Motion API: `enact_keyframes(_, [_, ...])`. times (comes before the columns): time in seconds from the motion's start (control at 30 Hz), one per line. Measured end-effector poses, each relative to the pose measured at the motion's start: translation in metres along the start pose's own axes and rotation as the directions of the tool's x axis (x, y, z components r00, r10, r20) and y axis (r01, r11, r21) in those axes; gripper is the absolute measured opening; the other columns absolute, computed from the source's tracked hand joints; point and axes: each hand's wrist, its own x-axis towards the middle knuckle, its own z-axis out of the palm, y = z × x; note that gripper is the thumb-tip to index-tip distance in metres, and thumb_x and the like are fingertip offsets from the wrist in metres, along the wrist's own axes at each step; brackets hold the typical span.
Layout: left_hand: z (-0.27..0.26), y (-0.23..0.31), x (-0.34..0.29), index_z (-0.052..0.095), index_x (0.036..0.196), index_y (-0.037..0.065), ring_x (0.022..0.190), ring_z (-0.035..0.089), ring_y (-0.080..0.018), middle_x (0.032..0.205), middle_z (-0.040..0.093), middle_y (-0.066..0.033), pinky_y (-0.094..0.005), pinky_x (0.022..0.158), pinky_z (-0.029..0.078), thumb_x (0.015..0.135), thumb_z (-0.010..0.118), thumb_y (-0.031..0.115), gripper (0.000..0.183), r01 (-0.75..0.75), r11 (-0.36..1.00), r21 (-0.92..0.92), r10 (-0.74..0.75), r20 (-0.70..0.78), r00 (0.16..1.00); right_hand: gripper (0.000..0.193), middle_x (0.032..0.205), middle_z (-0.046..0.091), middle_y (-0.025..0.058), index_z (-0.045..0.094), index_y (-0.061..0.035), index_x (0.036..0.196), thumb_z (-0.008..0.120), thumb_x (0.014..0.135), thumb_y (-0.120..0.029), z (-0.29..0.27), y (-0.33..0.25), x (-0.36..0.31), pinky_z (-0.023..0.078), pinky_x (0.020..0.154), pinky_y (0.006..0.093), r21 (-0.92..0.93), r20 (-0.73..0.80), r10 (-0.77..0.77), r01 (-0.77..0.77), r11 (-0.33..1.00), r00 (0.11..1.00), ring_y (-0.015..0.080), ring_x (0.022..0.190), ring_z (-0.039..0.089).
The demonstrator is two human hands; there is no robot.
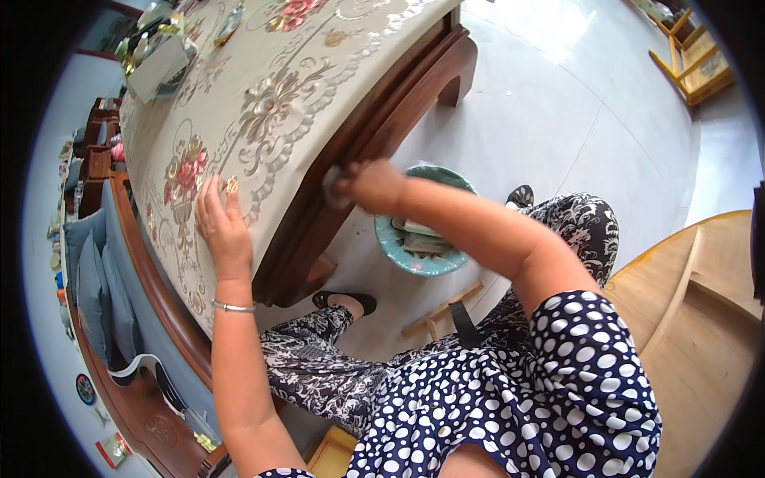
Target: The person wipes the wooden legs and frame of a dining table with a cloth. They repeatedly dip the cloth into a bucket of water to clean the surface of the table's base.
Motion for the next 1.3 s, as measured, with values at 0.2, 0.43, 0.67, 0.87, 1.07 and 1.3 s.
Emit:
enact_keyframes(0.2, [-0.004, 0.006, 0.003, 0.048, 0.13, -0.002, 0.124, 0.045, -0.0345, 0.131, 0.051, -0.0191, -0.0438, 0.106, 0.033, 0.098, 0.047, 0.016, 0.036, -0.012, 1.0, -0.006, 0.012, 0.05, 0.999, 0.045, 0.11, 0.061, 0.0152, 0.055, -0.0237, 0.124, 0.059, 0.081, -0.014, -0.055, 0.138, -0.036, 0.054, 0.075, 0.042, 0.038, -0.183, 0.474, -0.475, 0.879, 0.862, 0.0329, 0.095, 0.065])
enact_keyframes(0.43, [-0.013, 0.018, 0.005, 0.047, 0.13, -0.003, 0.126, 0.044, -0.0339, 0.132, 0.05, -0.0193, -0.0437, 0.108, 0.032, 0.1, 0.044, 0.015, 0.035, 0.013, 0.999, -0.033, -0.009, 0.113, 0.994, 0.051, 0.109, 0.066, 0.0167, 0.051, -0.0214, 0.129, 0.063, 0.079, -0.022, -0.081, 0.286, -0.042, 0.054, 0.08, 0.0402, 0.376, -0.183, 0.856, -0.77, 0.516, 0.484, 0.0359, 0.094, 0.067])
enact_keyframes(0.67, [-0.019, 0.024, 0.006, 0.046, 0.131, -0.004, 0.125, 0.044, -0.033, 0.134, 0.047, -0.0193, -0.0433, 0.107, 0.032, 0.101, 0.041, 0.017, 0.036, 0.029, 0.999, -0.022, -0.025, 0.164, 0.986, 0.048, 0.095, 0.063, 0.0048, 0.052, -0.0044, 0.12, 0.067, 0.075, -0.012, -0.005, 0.336, 0.001, 0.052, 0.077, 0.0303, 0.951, -0.253, 0.905, -0.082, 0.297, 0.341, 0.0181, 0.083, 0.061])
enact_keyframes(0.87, [-0.022, 0.03, 0.006, 0.046, 0.131, -0.003, 0.124, 0.045, -0.033, 0.134, 0.048, -0.0191, -0.0434, 0.106, 0.033, 0.102, 0.041, 0.017, 0.036, 0.049, 0.998, -0.034, -0.043, 0.168, 0.985, 0.047, 0.103, 0.062, 0.0288, 0.049, -0.0023, 0.118, 0.061, 0.076, -0.019, 0.004, 0.239, 0.004, 0.048, 0.088, 0.0457, 0.843, -0.33, 0.907, -0.35, 0.408, 0.263, 0.0444, 0.098, 0.06])
enact_keyframes(1.07, [-0.015, 0.019, 0.005, 0.046, 0.131, -0.002, 0.124, 0.045, -0.0334, 0.131, 0.05, -0.0186, -0.0439, 0.106, 0.032, 0.101, 0.043, 0.019, 0.037, 0.001, 1.0, -0.016, 0.001, 0.109, 0.994, 0.057, 0.116, 0.048, 0.0353, 0.035, -0.0017, 0.128, 0.06, 0.078, -0.012, 0.028, 0.121, 0.011, 0.044, 0.093, 0.0519, 0.876, -0.301, 0.901, -0.283, 0.391, 0.314, 0.0531, 0.106, 0.051])
enact_keyframes(1.3, [-0.008, 0.012, 0.001, 0.047, 0.131, 0.0, 0.124, 0.044, -0.0341, 0.13, 0.051, -0.0178, -0.0451, 0.107, 0.032, 0.099, 0.046, 0.019, 0.037, -0.017, 1.0, 0.015, 0.017, 0.035, 0.999, 0.072, 0.127, 0.035, 0.0334, 0.02, -0.0019, 0.137, 0.062, 0.078, -0.006, 0.064, -0.03, 0.013, 0.041, 0.098, 0.0505, 0.946, -0.105, 0.846, -0.208, 0.247, 0.523, 0.054, 0.115, 0.043])
